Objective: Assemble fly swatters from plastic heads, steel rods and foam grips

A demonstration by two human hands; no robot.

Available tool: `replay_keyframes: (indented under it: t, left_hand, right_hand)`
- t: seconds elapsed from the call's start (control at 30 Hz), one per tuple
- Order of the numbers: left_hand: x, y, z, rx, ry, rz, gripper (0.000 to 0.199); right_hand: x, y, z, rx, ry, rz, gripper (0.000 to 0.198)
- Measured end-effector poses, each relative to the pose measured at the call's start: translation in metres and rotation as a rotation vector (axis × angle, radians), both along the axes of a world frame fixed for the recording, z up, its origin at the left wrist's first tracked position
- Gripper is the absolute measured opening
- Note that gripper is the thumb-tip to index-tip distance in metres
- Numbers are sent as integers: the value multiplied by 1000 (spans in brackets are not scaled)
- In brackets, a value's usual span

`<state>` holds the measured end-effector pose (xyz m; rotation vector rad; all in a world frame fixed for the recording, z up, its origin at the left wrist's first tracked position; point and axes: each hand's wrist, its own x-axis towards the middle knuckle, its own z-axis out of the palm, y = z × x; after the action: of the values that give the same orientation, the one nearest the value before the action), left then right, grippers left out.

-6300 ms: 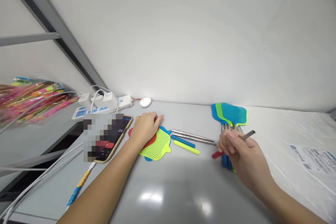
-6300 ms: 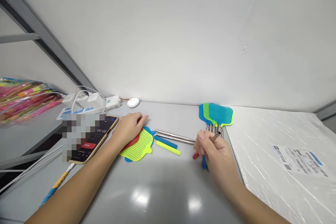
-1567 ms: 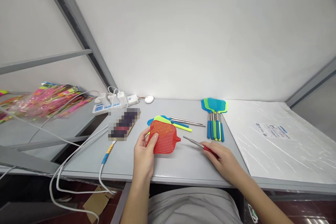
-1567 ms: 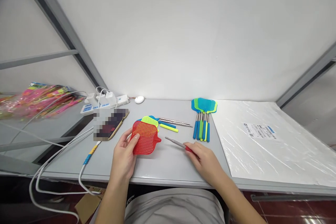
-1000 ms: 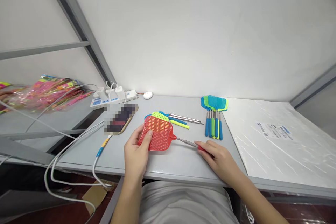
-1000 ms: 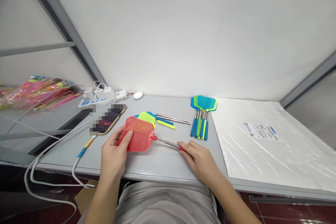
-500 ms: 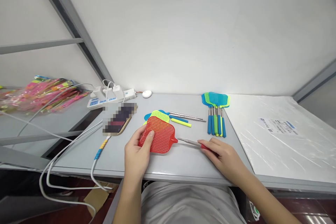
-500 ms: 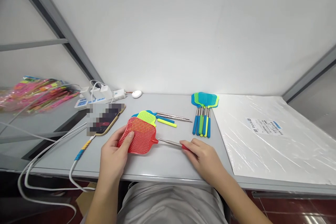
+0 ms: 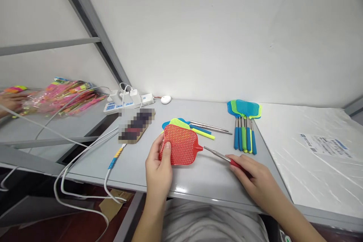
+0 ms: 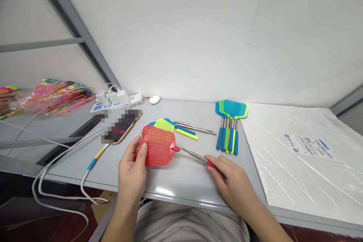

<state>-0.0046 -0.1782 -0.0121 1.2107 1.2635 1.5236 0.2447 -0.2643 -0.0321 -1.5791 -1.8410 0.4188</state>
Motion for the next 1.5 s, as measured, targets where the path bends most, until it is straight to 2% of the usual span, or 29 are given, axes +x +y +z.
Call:
replay_keyframes:
  t: [0.4,0.8,1.5]
  left_hand:
    - [1,0,2,12,-29,-16,43]
    - [1,0,-1,35,17,47,46]
    - [1,0,5,14,85,-28,49]
  right_hand:
    - [2,-1,4,-20,54,34,26]
    - [1,-1,5,-20,87,7,26]
    - [2,1,3,-4,11,31,28]
